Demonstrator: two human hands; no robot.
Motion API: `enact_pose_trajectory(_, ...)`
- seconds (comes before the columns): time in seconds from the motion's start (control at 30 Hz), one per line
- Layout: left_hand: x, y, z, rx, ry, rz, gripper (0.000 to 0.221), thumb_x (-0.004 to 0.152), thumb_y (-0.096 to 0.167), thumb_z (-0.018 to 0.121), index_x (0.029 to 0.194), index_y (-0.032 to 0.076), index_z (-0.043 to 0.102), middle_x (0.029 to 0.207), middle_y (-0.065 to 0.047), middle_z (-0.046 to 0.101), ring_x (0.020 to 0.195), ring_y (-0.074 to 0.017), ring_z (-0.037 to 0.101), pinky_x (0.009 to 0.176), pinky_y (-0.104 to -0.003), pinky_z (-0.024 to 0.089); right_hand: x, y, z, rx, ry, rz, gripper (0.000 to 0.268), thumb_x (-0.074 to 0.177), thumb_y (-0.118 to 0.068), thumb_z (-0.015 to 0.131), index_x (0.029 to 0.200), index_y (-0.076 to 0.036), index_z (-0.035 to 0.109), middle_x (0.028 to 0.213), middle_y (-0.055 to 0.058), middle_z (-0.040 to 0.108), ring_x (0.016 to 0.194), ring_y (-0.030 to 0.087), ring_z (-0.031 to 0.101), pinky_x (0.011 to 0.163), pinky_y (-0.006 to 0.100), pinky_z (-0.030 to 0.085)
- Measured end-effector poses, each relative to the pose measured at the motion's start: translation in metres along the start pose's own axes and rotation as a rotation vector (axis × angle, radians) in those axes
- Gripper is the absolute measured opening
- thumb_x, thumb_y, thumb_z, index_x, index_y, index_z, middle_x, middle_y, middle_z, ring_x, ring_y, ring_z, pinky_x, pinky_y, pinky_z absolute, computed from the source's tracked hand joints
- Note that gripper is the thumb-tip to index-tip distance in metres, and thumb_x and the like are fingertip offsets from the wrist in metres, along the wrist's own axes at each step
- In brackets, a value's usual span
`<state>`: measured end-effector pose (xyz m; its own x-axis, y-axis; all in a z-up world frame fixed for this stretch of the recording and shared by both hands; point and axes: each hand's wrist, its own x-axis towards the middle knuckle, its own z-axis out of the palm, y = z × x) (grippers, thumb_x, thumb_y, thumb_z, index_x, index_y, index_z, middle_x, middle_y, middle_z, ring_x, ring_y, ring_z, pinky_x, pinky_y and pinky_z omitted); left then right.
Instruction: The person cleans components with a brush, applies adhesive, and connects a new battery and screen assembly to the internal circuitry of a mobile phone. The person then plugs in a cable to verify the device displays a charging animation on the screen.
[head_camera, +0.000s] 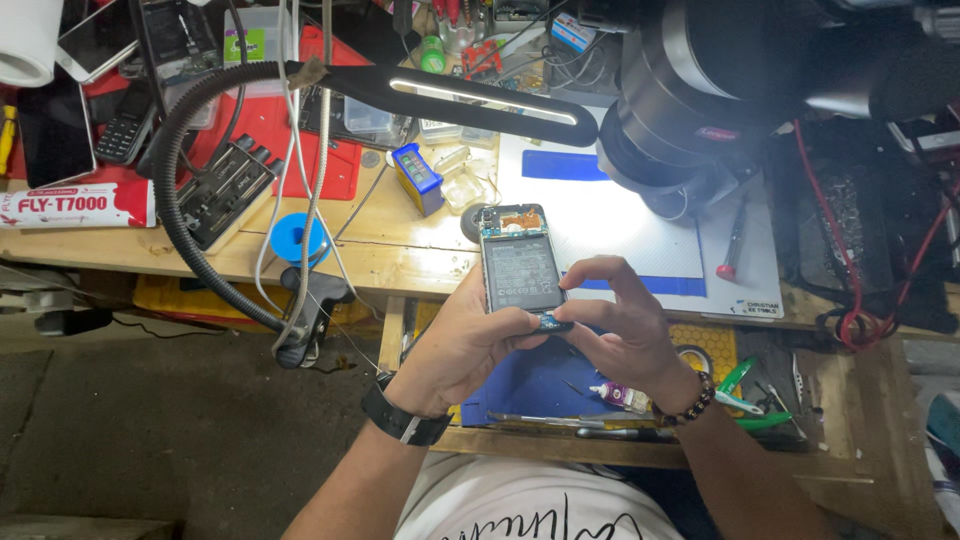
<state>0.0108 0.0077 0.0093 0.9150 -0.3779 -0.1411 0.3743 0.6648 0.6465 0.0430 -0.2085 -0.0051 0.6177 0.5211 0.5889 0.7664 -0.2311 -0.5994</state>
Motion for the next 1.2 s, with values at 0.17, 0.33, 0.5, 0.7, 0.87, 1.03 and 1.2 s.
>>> enact_pose_trajectory(0.17,0.000,-0.002,-0.001,-0.004,-0.009,-0.002,0.065,0.086,-0.010,0.061,0.145,0.007,0.039,0.122,-0.008,0.061,0.102,-0.0135,0.067,0.082,-0.028,0.059,0.001,0.000,-0.001,-0.019,-0.006,-0.031,0.027,0.081,-0.011,0.085,0.104,-0.015,0.071,0.120,0.007,0.058,0.115,0.021,0.061,0.096,0.036,0.052)
enact_pose_trajectory(0.33,0.001,-0.004,-0.002,-0.013,-0.014,-0.005,0.066,0.086,-0.010,0.060,0.146,0.008,0.039,0.123,-0.007,0.060,0.104,-0.0132,0.067,0.083,-0.028,0.060,0.001,0.001,-0.003,-0.083,-0.035,-0.086,0.031,0.079,-0.008,0.085,0.105,-0.014,0.068,0.121,0.008,0.058,0.113,0.024,0.059,0.096,0.037,0.051)
enact_pose_trajectory(0.5,0.005,-0.006,-0.006,0.027,-0.022,-0.017,0.067,0.086,-0.009,0.061,0.147,0.008,0.038,0.125,-0.008,0.060,0.105,-0.0148,0.067,0.083,-0.031,0.061,-0.008,-0.002,0.002,-0.124,-0.006,-0.025,0.035,0.078,-0.003,0.083,0.108,-0.014,0.068,0.123,0.010,0.058,0.114,0.025,0.062,0.094,0.037,0.053)
enact_pose_trajectory(0.7,0.021,-0.004,-0.011,0.151,-0.002,-0.013,0.067,0.085,-0.008,0.063,0.145,0.008,0.038,0.125,-0.008,0.062,0.108,-0.0152,0.068,0.088,-0.033,0.062,-0.015,-0.022,0.011,-0.231,0.163,0.150,0.050,0.080,-0.004,0.085,0.124,-0.009,0.062,0.123,0.013,0.060,0.107,0.022,0.064,0.087,0.032,0.057)
enact_pose_trajectory(0.87,0.028,-0.005,-0.020,0.238,-0.009,-0.002,0.064,0.085,-0.009,0.066,0.144,0.004,0.044,0.119,-0.008,0.065,0.104,-0.0147,0.068,0.086,-0.032,0.061,-0.029,-0.029,0.025,0.273,0.201,0.691,0.062,0.079,-0.004,0.080,0.134,0.003,0.052,0.109,0.014,0.069,0.097,0.021,0.071,0.079,0.032,0.062)
enact_pose_trajectory(1.03,0.035,-0.012,-0.030,0.227,-0.050,0.059,0.067,0.086,-0.010,0.067,0.148,-0.001,0.044,0.120,-0.010,0.066,0.105,-0.0148,0.067,0.089,-0.029,0.058,-0.035,-0.013,0.036,0.830,0.307,1.055,0.029,0.099,-0.014,0.057,0.115,0.009,0.064,0.097,0.019,0.075,0.084,0.028,0.077,0.078,0.040,0.064)
enact_pose_trajectory(1.2,0.040,-0.011,-0.036,0.447,-0.039,0.106,0.074,0.084,-0.004,0.069,0.150,-0.001,0.036,0.119,-0.009,0.068,0.106,-0.0158,0.070,0.089,-0.029,0.059,-0.039,-0.002,0.048,0.972,0.382,1.082,0.021,0.103,-0.013,0.058,0.106,0.007,0.064,0.094,0.019,0.073,0.082,0.028,0.074,0.077,0.042,0.062)
